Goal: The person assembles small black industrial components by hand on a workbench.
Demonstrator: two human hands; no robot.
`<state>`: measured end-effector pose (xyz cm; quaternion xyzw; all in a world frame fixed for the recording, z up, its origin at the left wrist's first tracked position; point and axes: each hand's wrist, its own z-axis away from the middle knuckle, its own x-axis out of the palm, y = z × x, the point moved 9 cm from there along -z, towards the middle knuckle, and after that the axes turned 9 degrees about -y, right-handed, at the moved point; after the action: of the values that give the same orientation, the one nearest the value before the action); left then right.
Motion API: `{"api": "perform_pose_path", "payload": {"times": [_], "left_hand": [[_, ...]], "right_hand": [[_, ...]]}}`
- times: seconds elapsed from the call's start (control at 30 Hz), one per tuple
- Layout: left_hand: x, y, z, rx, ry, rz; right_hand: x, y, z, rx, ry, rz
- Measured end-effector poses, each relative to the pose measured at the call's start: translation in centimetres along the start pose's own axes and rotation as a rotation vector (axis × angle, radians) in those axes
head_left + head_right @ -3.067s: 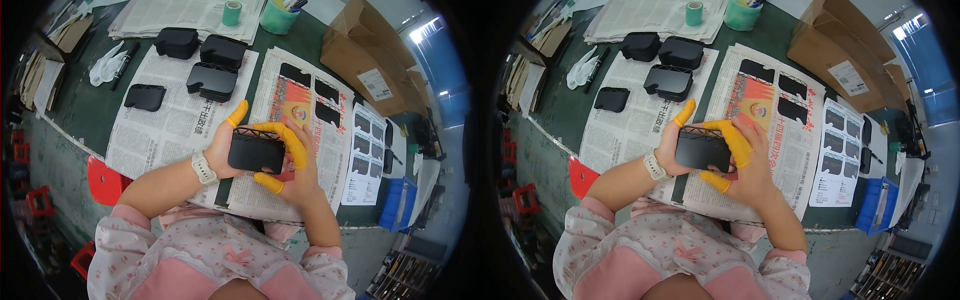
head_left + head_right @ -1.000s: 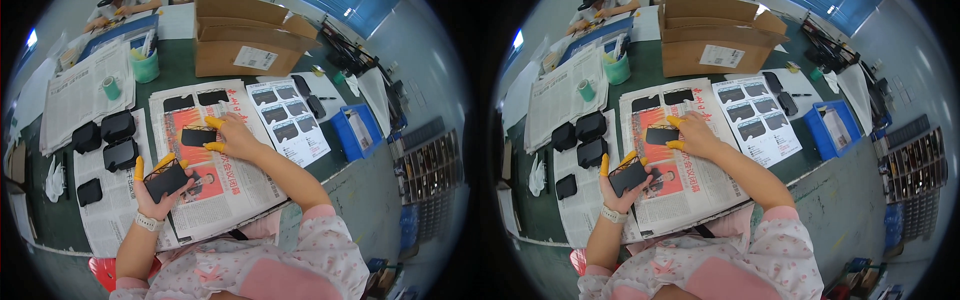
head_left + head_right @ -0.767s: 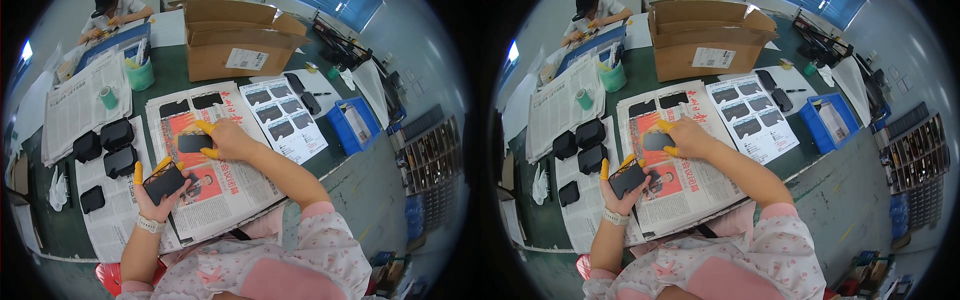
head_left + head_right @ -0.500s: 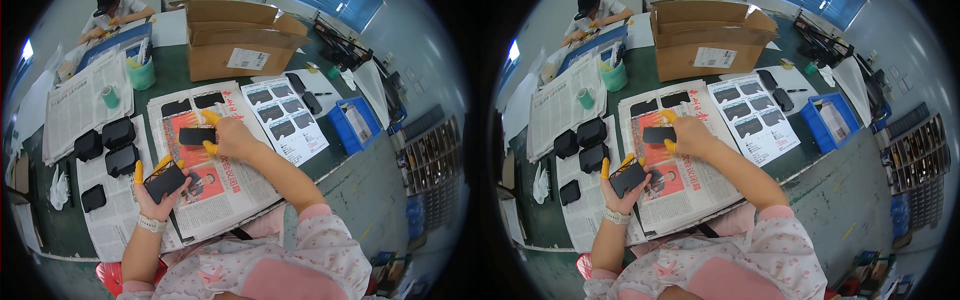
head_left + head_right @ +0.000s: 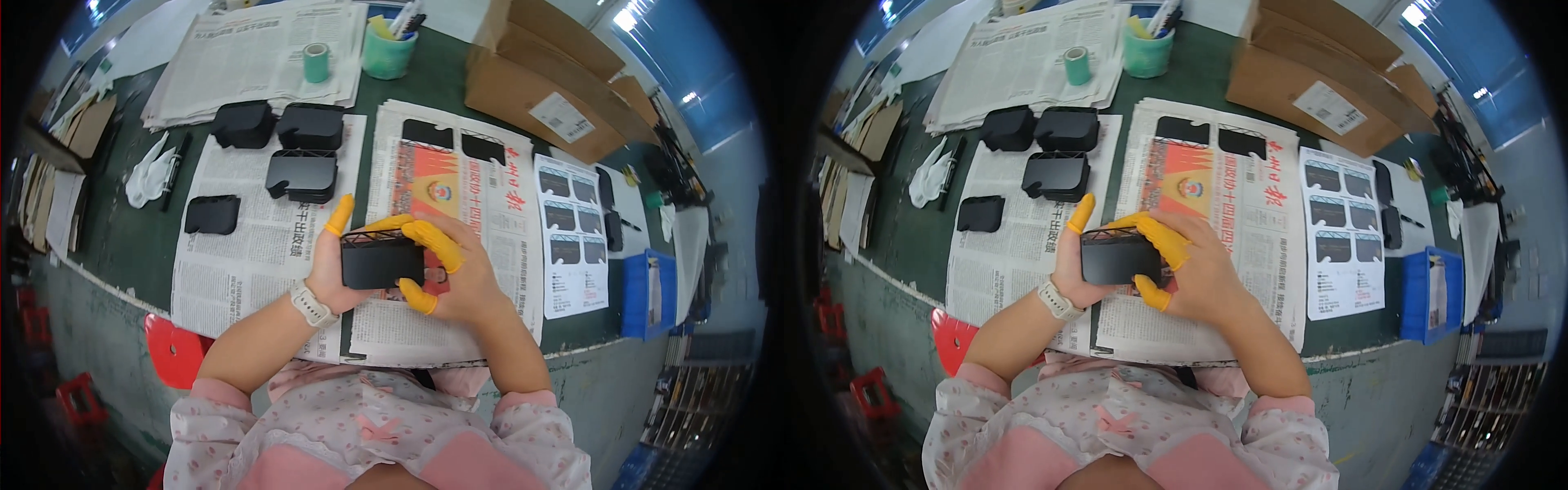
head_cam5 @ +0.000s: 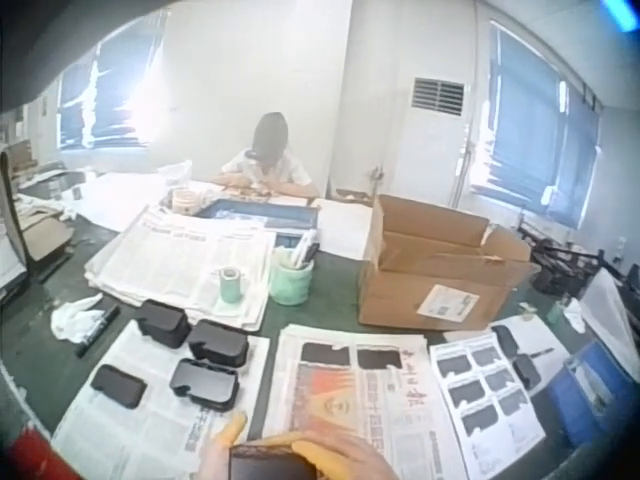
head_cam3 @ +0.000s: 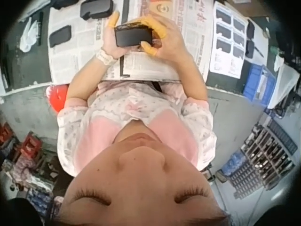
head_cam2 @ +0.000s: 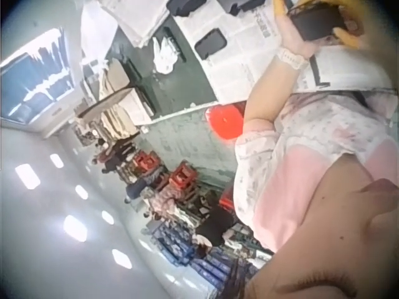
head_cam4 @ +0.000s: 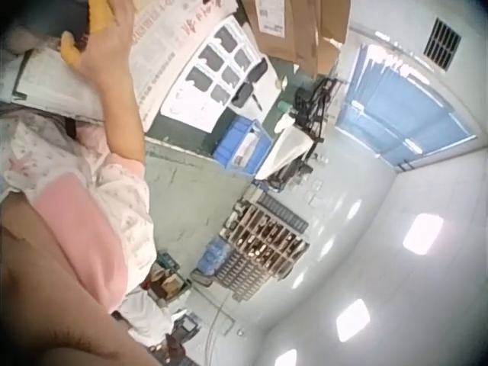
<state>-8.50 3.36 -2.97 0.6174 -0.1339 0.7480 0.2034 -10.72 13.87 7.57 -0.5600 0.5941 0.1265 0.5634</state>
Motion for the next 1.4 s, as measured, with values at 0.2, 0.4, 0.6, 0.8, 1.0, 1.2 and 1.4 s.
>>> {"api": "perform_pose_path", "payload": {"times": [0.2,0.4,0.6,0.8,1.0,1.2,1.4], "left_hand": [[0.3,-0.6,-0.1,-0.063,-0.152,0.063],[0.6,-0.6,-0.2,-0.04,-0.101,0.028],[0.3,-0.4,-0.3,-0.046,-0.168,0.122],[0.3,-0.3,-0.3,-0.017,-0.123,0.077],[1.2,-0.1,-0.3,-0.011,-0.197,0.006],[1.0,-0.1,-0.3,0.0,-0.146,0.012],[1.7,1.0,0.0,0.029,-0.29,0.029]], "right_hand": [[0.4,0.7,0.2,0.037,0.051,-0.152],[0.9,1.0,0.3,-0.004,0.029,-0.118],[0.9,0.9,0.3,-0.016,0.03,-0.134],[0.9,1.1,0.7,-0.05,0.037,-0.207],[0.8,1.1,0.6,-0.056,0.01,-0.163],[0.9,0.8,0.7,-0.084,0.023,-0.143],[0.9,2.3,1.3,0.086,0.123,-0.526]]}}
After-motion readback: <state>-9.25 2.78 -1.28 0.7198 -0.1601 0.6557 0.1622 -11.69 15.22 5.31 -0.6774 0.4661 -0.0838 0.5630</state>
